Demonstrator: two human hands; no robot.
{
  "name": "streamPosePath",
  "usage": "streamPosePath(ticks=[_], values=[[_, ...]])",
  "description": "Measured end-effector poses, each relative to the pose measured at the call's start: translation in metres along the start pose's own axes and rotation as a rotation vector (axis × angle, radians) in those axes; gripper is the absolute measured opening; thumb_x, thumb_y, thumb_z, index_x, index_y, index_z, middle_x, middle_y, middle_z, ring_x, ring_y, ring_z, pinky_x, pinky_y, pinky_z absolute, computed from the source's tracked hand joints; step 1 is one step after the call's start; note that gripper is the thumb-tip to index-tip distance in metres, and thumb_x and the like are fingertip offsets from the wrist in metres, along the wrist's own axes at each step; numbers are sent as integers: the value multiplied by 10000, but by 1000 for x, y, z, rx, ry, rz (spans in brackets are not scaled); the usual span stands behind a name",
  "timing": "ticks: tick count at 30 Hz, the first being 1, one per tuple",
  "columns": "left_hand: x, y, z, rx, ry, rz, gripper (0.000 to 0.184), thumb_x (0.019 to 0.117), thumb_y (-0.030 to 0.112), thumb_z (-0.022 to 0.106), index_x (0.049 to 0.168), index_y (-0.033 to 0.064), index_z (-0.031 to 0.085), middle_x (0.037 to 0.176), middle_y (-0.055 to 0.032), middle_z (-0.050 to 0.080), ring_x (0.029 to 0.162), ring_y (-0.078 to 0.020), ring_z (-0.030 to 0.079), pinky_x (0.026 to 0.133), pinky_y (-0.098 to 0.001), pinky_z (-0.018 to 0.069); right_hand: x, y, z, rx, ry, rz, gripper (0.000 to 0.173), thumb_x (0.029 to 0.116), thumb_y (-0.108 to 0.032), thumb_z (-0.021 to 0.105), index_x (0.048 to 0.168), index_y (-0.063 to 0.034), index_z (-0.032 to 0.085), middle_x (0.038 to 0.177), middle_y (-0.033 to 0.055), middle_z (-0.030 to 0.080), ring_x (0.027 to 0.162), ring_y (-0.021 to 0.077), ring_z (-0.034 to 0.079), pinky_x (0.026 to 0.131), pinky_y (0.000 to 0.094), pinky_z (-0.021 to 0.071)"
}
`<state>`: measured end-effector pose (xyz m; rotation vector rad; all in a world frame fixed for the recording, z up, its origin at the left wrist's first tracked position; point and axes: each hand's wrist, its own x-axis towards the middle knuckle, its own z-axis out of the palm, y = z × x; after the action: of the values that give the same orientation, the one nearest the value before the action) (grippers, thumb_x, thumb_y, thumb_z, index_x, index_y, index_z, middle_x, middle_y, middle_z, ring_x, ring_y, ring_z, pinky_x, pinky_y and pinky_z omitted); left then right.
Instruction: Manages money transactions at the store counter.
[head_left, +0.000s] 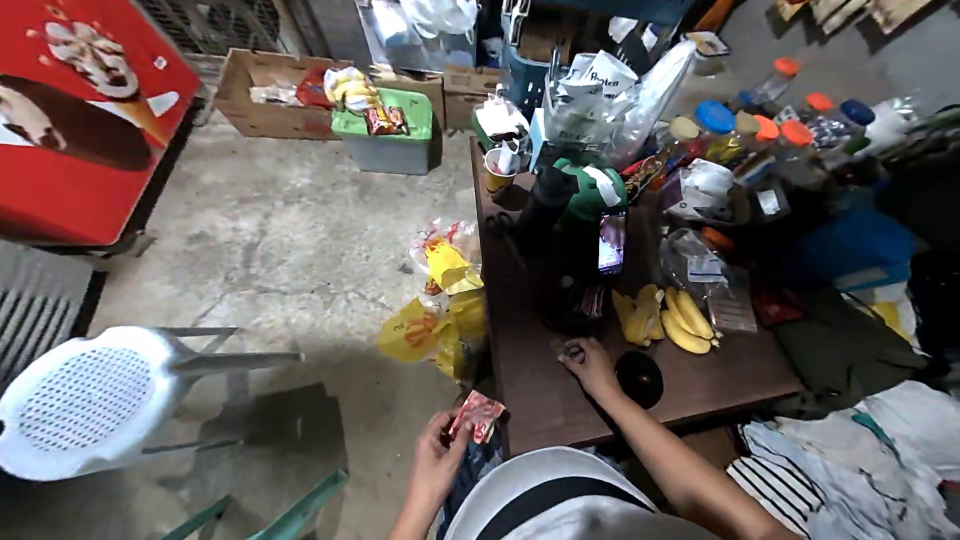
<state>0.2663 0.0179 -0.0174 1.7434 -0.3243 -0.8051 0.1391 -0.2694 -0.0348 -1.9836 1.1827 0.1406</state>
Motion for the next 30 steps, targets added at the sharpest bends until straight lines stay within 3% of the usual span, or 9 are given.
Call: streamPosePath(ticks=[2, 5, 7, 12, 18, 22, 25, 27, 30], values=[[4, 0, -3, 24, -9, -2, 203, 914, 95, 651, 1075, -21, 695, 955, -43, 712, 793, -24, 669, 744, -197, 565, 1, -3, 3, 11, 20, 29, 417, 922, -225, 768, 1238, 18, 643, 1230, 241, 578, 902, 264, 640, 826, 385, 556], [9, -1, -1, 26, -22, 19, 206, 921, 98, 651, 1078, -27, 695, 979, -63, 710, 816, -49, 673, 758, -226, 571, 4, 0, 6, 21, 22, 26, 533, 928, -254, 757, 1347, 19, 572, 1223, 228, 626, 925, 295, 649, 847, 443, 552], [11, -1, 3, 17, -24, 13, 200, 922, 95, 653, 1079, -20, 696, 972, -53, 710, 813, -43, 673, 755, -217, 570, 8, 3, 8, 12, 15, -5, 537, 944, -277, 738, 1399, -38, 580, 1187, 190, 655, 927, 282, 644, 843, 437, 546], [10, 0, 14, -39, -6, -9, 194, 917, 75, 644, 1076, -27, 689, 947, -38, 716, 807, -30, 680, 753, -207, 577, 9, 2, 6, -33, -36, -82, 440, 970, -263, 705, 1364, -78, 641, 1209, 197, 663, 1029, 305, 652, 912, 438, 542], [12, 28, 25, -302, 164, -187, 139, 933, -16, 607, 1068, -31, 635, 880, -12, 699, 776, -60, 685, 760, -252, 596, 13, -9, -2, -71, -210, -85, 443, 942, -254, 739, 1271, 15, 612, 1260, 233, 599, 982, 311, 646, 884, 450, 546], [13, 29, 21, -528, 262, -289, 134, 976, -19, 518, 1090, -17, 588, 871, -39, 701, 755, -108, 696, 729, -286, 606, 8, -8, 5, -55, -247, -191, 354, 995, -174, 650, 1255, 55, 577, 1150, 231, 631, 891, 289, 653, 834, 425, 556], [15, 23, 6, -589, 323, -321, 159, 1010, -24, 443, 1102, -19, 572, 849, -44, 705, 740, -112, 702, 724, -288, 612, 1, -16, 13, 148, -280, -121, 344, 1010, -135, 613, 1314, 23, 575, 1079, 153, 656, 799, 180, 640, 752, 338, 561], [21, 17, -10, -589, 331, -322, 168, 1028, -17, 426, 1113, -19, 571, 847, -43, 709, 740, -112, 706, 729, -289, 615, -7, -40, 18, 371, -333, -11, 309, 1003, -98, 629, 1287, 15, 582, 1022, 100, 653, 710, 105, 622, 654, 265, 553], [36, 14, -40, -535, 301, -324, 181, 1040, -6, 442, 1162, -38, 573, 855, -41, 702, 736, -96, 695, 722, -279, 607, -19, -97, 37, 545, -418, 42, 273, 989, -66, 640, 1241, 18, 579, 967, 66, 660, 680, 75, 623, 618, 227, 544]])
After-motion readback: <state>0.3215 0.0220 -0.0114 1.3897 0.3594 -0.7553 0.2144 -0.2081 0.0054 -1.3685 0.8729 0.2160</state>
